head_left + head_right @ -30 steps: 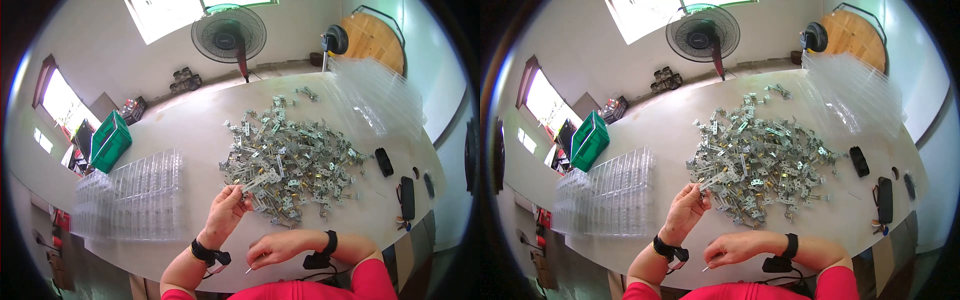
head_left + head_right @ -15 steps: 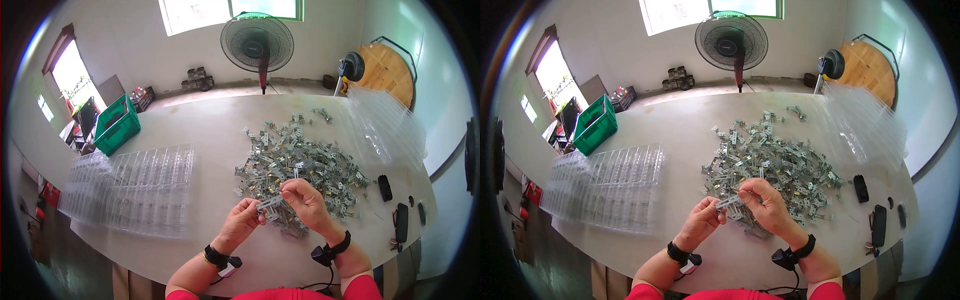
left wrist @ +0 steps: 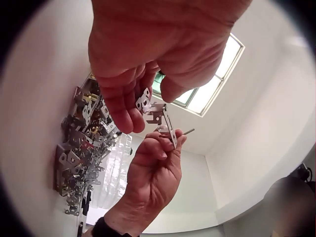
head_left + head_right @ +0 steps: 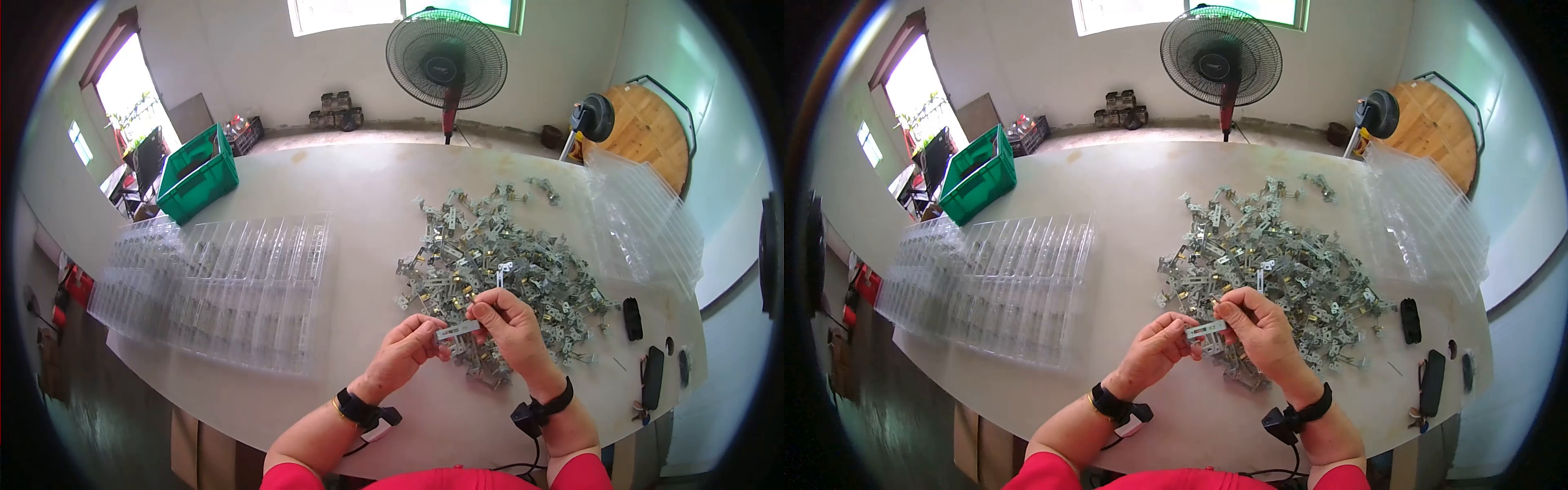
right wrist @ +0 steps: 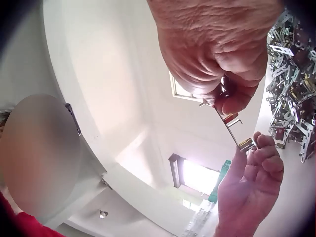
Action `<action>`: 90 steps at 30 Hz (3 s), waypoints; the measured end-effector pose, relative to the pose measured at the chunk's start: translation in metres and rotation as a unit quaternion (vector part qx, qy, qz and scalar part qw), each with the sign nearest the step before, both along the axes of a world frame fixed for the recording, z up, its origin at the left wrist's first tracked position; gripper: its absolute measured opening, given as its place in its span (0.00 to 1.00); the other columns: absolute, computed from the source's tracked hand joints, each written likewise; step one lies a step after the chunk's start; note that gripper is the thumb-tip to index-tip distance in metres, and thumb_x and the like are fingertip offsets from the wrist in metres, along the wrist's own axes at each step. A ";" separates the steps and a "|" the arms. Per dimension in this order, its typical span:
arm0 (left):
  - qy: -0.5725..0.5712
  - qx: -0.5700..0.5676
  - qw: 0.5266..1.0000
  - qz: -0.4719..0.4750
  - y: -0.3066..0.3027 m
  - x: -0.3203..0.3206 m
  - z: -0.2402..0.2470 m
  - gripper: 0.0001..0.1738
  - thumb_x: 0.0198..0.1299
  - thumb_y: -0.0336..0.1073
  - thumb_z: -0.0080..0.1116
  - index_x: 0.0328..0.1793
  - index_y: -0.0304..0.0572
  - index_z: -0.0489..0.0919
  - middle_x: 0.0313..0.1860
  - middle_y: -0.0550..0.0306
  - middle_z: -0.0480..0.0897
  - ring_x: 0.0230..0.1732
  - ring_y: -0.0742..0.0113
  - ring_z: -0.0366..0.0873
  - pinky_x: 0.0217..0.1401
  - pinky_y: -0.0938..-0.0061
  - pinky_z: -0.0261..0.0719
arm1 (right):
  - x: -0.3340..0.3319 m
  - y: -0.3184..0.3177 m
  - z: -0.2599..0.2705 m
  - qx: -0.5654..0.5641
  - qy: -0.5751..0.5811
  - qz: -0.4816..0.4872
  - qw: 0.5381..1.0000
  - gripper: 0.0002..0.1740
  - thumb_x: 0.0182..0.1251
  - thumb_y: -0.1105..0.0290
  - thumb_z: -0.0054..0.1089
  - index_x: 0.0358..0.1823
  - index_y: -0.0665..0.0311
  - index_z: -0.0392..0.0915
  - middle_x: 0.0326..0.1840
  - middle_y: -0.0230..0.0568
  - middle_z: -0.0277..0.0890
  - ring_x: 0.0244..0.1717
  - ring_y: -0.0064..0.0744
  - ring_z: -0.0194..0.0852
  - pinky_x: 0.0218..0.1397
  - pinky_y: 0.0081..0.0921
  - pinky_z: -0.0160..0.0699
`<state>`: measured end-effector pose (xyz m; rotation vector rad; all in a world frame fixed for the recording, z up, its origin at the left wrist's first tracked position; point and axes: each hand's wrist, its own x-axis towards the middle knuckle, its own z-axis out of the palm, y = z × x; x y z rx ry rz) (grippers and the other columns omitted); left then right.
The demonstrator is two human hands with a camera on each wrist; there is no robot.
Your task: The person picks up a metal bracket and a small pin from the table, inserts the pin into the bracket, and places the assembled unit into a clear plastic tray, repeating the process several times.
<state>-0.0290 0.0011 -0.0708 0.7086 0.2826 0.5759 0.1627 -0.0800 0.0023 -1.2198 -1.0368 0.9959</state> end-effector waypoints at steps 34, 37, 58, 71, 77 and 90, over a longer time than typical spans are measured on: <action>0.049 0.016 0.998 0.043 -0.005 0.006 0.003 0.16 0.80 0.45 0.47 0.49 0.39 0.76 0.26 0.67 0.69 0.27 0.74 0.68 0.36 0.74 0.74 | -0.010 -0.005 -0.007 0.020 -0.044 -0.087 0.995 0.05 0.78 0.68 0.59 0.45 0.62 0.79 0.29 0.22 0.73 0.30 0.11 0.69 0.34 0.13 0.69; 0.046 -0.002 0.998 0.047 -0.003 0.006 0.003 0.17 0.80 0.46 0.47 0.48 0.40 0.76 0.24 0.68 0.67 0.24 0.75 0.65 0.32 0.74 0.71 | -0.013 -0.009 -0.012 -0.015 -0.128 -0.054 0.990 0.04 0.77 0.70 0.59 0.44 0.64 0.79 0.24 0.20 0.69 0.25 0.09 0.63 0.27 0.15 0.62; 0.182 0.209 0.954 0.117 -0.006 0.005 0.003 0.15 0.80 0.44 0.49 0.49 0.39 0.77 0.23 0.69 0.70 0.23 0.81 0.64 0.25 0.83 0.64 | -0.020 -0.012 -0.002 -0.059 -0.232 -0.028 0.971 0.08 0.74 0.70 0.62 0.49 0.63 0.77 0.24 0.31 0.77 0.23 0.15 0.70 0.27 0.19 0.68; 0.230 0.339 0.901 0.142 -0.016 0.008 0.001 0.12 0.76 0.41 0.57 0.47 0.39 0.79 0.27 0.72 0.70 0.29 0.83 0.64 0.31 0.83 0.65 | -0.018 -0.011 -0.015 -0.060 -0.163 -0.003 0.985 0.08 0.75 0.68 0.62 0.48 0.64 0.80 0.30 0.31 0.77 0.27 0.16 0.73 0.31 0.20 0.72; 0.244 0.423 0.862 0.138 -0.019 0.009 0.000 0.10 0.75 0.39 0.58 0.47 0.38 0.79 0.27 0.71 0.70 0.31 0.83 0.64 0.32 0.83 0.66 | -0.016 -0.009 -0.015 0.052 -0.252 -0.050 0.965 0.04 0.73 0.72 0.63 0.44 0.63 0.81 0.37 0.30 0.68 0.27 0.15 0.64 0.30 0.20 0.67; 0.063 0.028 0.995 0.068 -0.002 0.000 0.006 0.17 0.80 0.45 0.46 0.47 0.37 0.76 0.23 0.66 0.67 0.20 0.76 0.61 0.26 0.77 0.63 | -0.013 -0.011 -0.010 -0.018 -0.164 -0.038 0.986 0.05 0.76 0.70 0.61 0.45 0.65 0.80 0.28 0.24 0.76 0.28 0.10 0.65 0.29 0.16 0.67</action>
